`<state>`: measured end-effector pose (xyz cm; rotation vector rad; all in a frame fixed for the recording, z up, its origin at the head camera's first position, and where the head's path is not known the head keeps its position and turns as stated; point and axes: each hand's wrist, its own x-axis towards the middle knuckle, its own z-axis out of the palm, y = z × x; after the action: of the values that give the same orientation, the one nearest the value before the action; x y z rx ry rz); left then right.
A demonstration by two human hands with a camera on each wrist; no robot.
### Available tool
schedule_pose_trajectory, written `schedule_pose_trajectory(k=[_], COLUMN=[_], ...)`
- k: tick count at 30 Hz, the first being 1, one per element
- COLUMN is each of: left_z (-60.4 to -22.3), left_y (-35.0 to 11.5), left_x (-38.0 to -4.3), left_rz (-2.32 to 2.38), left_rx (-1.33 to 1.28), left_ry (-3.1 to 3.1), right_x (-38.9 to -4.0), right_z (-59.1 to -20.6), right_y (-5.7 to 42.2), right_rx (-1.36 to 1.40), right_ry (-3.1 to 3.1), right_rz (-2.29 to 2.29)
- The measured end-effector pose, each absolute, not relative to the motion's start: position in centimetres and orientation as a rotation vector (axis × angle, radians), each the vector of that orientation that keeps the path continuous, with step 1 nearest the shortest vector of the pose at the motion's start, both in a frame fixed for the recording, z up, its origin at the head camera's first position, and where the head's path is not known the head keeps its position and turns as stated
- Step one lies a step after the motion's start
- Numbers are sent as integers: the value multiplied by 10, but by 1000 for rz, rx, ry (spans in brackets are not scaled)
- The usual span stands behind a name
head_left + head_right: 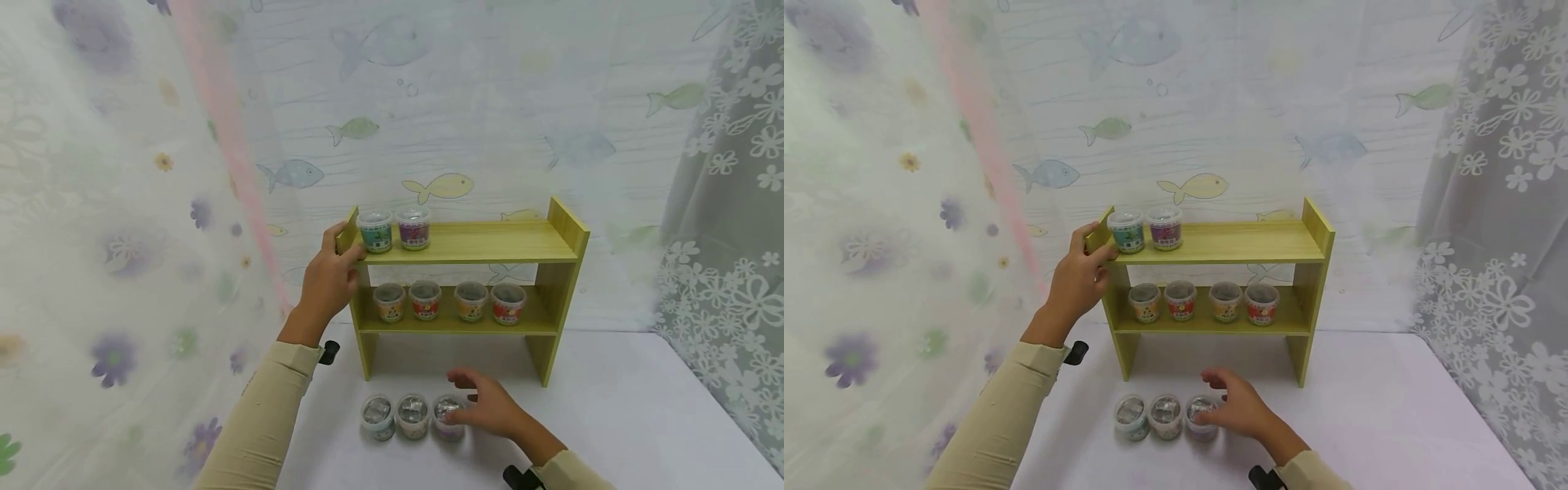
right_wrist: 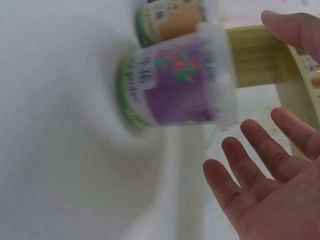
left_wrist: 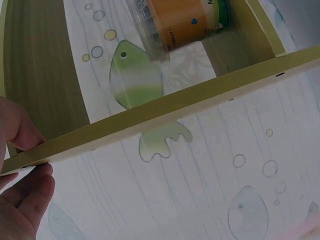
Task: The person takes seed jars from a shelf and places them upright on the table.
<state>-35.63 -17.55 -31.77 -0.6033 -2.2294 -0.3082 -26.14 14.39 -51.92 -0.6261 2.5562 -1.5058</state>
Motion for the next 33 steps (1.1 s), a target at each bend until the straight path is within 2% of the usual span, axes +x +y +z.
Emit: schedule_pose_trajectory(k=[16, 33], left_z=[-318, -321], left_y=[-175, -174], left_x=[-355, -358], left_rz=[-309, -308], left_rx=[-606, -595], left_ry=[-2204, -2202], right_x=[-266, -275], right_z=[-484, -429], right_y=[145, 137], right_rx=[-696, -864], right_ry=[2588, 2702], right_rz=[-1539, -1595])
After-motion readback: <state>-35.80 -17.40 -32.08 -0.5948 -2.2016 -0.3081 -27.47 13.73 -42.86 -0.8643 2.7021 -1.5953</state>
